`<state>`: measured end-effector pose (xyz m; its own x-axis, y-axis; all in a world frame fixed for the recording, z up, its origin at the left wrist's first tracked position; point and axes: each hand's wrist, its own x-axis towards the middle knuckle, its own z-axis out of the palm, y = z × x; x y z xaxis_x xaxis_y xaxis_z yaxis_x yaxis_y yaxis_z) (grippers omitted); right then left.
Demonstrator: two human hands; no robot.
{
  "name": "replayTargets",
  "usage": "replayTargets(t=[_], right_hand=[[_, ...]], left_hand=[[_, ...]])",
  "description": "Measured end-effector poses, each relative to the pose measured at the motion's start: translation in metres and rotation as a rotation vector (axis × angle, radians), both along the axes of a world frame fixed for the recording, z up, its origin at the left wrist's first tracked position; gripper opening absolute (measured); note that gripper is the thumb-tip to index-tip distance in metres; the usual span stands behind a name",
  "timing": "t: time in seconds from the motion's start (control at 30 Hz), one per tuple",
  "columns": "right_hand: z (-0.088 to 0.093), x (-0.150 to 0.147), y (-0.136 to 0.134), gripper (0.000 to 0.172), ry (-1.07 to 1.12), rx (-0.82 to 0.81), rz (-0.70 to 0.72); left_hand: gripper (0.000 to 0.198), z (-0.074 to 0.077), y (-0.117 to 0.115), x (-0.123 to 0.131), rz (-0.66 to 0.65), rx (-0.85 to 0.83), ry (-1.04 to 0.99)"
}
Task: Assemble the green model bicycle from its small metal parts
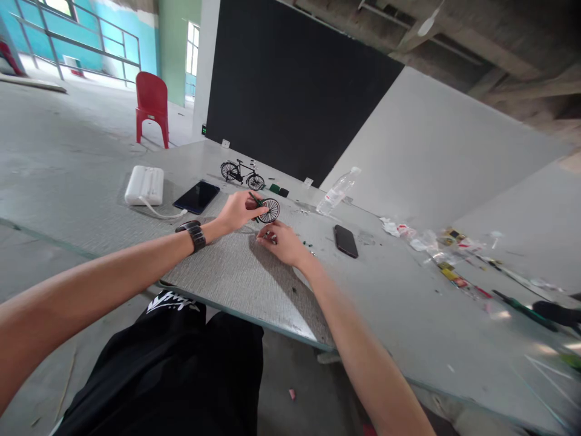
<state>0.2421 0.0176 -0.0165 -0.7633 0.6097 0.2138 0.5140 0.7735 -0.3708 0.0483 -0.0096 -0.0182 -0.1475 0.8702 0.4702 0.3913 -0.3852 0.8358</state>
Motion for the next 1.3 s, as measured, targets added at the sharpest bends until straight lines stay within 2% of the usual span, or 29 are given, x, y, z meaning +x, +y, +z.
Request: replayTargets(t=[0.4,0.87,1.07,1.3], right_hand=[[0.002,0.000,-0.001,0.010,-0.014,-0.001,-0.009],[0.003,-0.001,-0.002,0.009,-0.007,-0.005,-0.021],[0.002,0.003,0.004,0.005,-0.030,0.012,-0.045],[0.002,0.007,0.011,0.011,-0.039,0.020,-0.093]], left_hand=[[0.032,-0.007,0.008,-0.002,-0.018,0.022,-0.032],[0.031,-0.008,0.008,-0.002,-0.012,0.033,-0.017],[0.032,-0.009,0.009,-0.003,-0.022,0.034,-0.038],[0.030,-0.007,0.007,-0.003,-0.015,0.036,-0.095]])
